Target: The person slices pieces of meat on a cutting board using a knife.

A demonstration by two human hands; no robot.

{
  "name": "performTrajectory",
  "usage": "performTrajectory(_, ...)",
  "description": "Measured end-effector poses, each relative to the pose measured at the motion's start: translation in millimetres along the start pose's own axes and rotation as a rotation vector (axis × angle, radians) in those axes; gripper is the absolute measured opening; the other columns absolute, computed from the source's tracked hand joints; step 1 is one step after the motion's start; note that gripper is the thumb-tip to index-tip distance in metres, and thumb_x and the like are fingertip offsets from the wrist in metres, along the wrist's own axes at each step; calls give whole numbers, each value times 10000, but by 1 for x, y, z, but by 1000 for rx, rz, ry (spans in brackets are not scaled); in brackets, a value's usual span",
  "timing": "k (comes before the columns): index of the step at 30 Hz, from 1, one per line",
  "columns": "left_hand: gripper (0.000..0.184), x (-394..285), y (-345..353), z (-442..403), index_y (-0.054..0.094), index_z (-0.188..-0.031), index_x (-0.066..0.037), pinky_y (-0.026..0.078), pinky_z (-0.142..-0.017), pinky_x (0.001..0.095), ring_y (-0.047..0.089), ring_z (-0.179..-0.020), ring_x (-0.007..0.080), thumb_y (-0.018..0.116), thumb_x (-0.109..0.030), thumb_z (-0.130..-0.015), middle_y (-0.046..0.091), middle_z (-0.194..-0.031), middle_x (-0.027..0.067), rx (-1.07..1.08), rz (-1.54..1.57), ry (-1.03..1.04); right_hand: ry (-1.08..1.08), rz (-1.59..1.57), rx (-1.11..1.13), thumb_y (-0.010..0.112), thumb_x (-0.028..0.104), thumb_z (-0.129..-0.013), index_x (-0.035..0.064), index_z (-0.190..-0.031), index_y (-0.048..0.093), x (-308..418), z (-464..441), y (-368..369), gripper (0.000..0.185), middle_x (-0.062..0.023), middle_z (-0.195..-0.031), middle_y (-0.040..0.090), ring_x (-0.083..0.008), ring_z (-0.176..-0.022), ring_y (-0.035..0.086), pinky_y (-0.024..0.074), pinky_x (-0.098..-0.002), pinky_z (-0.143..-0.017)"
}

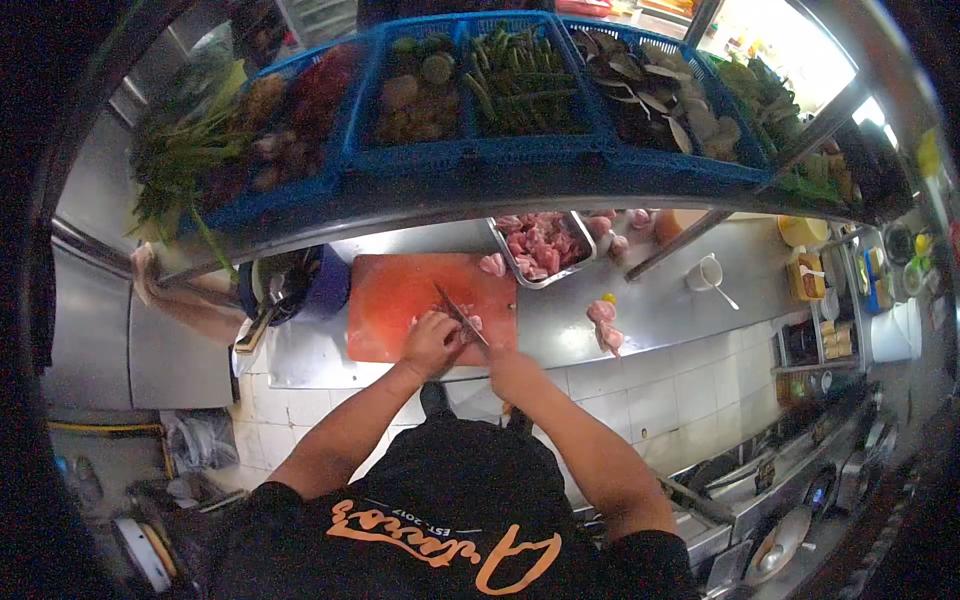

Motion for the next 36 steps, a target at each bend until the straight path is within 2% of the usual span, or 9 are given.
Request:
performTrajectory(4,186,5,0,3,660,-910,-59,499,-885,456,606,-996,338,716,-212,-821,652,-980,118,-207,8,78,129,-52,120,525,236,-970,4,-1240,520,-15,62,-8,357,-294,-1014,700,-455,-943,698,533,-567,-848)
performTrajectory(7,189,1,-1,5,656,-905,-57,504,-853,469,611,-944,348,719,-213,-819,643,-954,123,-215,-75,127,137,-94,130,471,127,-960,-21,-1211,457,-12,56,6,292,-335,-986,686,-479,-964,688,518,-574,-846)
performTrajectory(13,192,10,9,3,646,-936,-63,485,-851,492,598,-944,360,714,-193,-813,632,-990,124,-39,2,106,-97,-97,-363,486,107,-939,4,-1224,453,13,-28,6,305,-320,-949,687,-489,-930,689,524,-595,-769)
performTrajectory(16,215,-1,-6,4,635,-941,-73,465,-858,508,592,-953,358,728,-213,-807,625,-1023,111,-76,-74,-29,-90,-70,-233,416,99,-973,-12,-1271,499,24,-12,-29,329,-325,-1013,681,-472,-974,679,525,-578,-828)
performTrajectory(19,238,5,-7,7,645,-970,-84,456,-868,515,595,-968,354,739,-224,-802,627,-1058,103,-208,37,-94,110,-19,-67,435,124,-978,-13,-1244,514,10,24,-37,309,-313,-1015,687,-467,-972,683,532,-575,-816)
performTrajectory(22,214,-11,11,-4,651,-964,-90,455,-889,521,595,-973,350,734,-207,-805,631,-1035,103,-176,-48,46,50,99,-81,495,72,-921,7,-1164,460,1,58,-35,253,-292,-909,700,-471,-863,700,532,-587,-733)
performTrajectory(25,213,-6,26,-8,639,-946,-73,461,-962,496,599,-1008,355,739,-207,-813,629,-1016,130,-214,-36,81,181,88,-6,496,194,-976,8,-1142,523,-14,71,-37,251,-300,-992,699,-475,-936,694,537,-578,-816)
performTrajectory(31,170,-12,21,-5,655,-918,-68,479,-886,479,594,-950,345,732,-158,-796,632,-975,109,-230,-22,114,140,118,11,440,108,-965,-4,-1136,467,-20,58,-23,206,-280,-891,706,-476,-864,701,535,-592,-745)
performTrajectory(36,155,-15,18,-6,653,-900,-57,491,-846,460,595,-926,340,724,-146,-795,622,-948,113,-231,24,122,7,84,-46,465,170,-975,10,-1209,491,-28,9,23,284,-282,-935,710,-439,-889,712,555,-553,-775)
Point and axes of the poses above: each hand's wrist, its own z-axis away from the middle knuckle, its own y-axis out of the palm, x = y × z, the point moved 9 cm from there along -z, towards the middle knuckle
